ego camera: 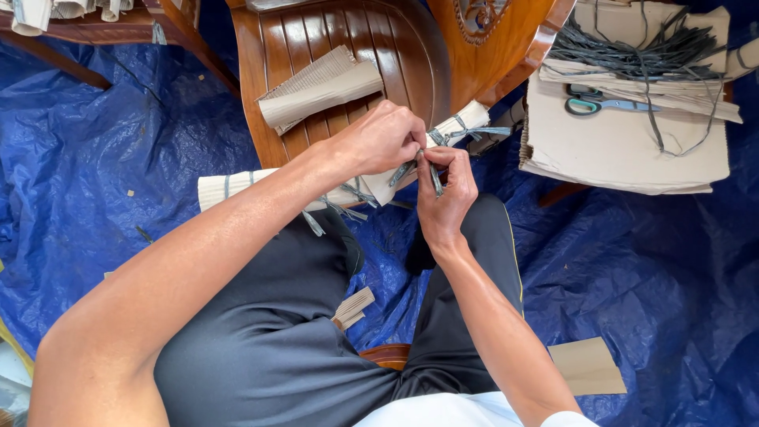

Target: Wrap and secure furniture components using protective paper and plastic ties.

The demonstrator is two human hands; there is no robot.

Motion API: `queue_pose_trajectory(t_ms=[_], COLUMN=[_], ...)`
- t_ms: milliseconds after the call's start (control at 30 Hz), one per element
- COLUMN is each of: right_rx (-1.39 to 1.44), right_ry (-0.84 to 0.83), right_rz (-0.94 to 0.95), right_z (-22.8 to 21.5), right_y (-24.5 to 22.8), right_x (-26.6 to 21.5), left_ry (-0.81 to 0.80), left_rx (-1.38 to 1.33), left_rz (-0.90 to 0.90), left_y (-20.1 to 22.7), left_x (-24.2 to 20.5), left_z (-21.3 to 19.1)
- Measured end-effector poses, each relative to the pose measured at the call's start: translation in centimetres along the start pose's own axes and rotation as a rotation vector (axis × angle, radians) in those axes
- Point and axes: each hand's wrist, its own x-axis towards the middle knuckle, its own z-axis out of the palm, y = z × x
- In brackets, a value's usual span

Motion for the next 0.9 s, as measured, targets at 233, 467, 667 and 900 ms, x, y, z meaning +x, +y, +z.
queue_pose_trajectory(t_ms=[233,467,667,900], right_rx=[-0.029,0.014,-0.024,0.038], right_ry=[-0.002,-0.002,-0.055,-0.143], right_rz=[-0.02,0.073,0.165,0.263], right_z=[-0.2,-0.6,-0.9,-1.5], right_y=[-0.1,-0.3,0.7,1.6], right_x=[-0.2,-2.1,-3.7,-4.8], left_ry=[0.023,0.196,0.219,0.209], left_rx=[-0.009,0.002,0.005,-0.042], left_rz=[-0.011,0.056,0.001,-0.044], left_y=[-0.1,-1.7,-1.4,-1.2], left_x=[-0.4,-0.5,-0.8,-1.1], left_z=[0.0,1.8,1.7,1.4])
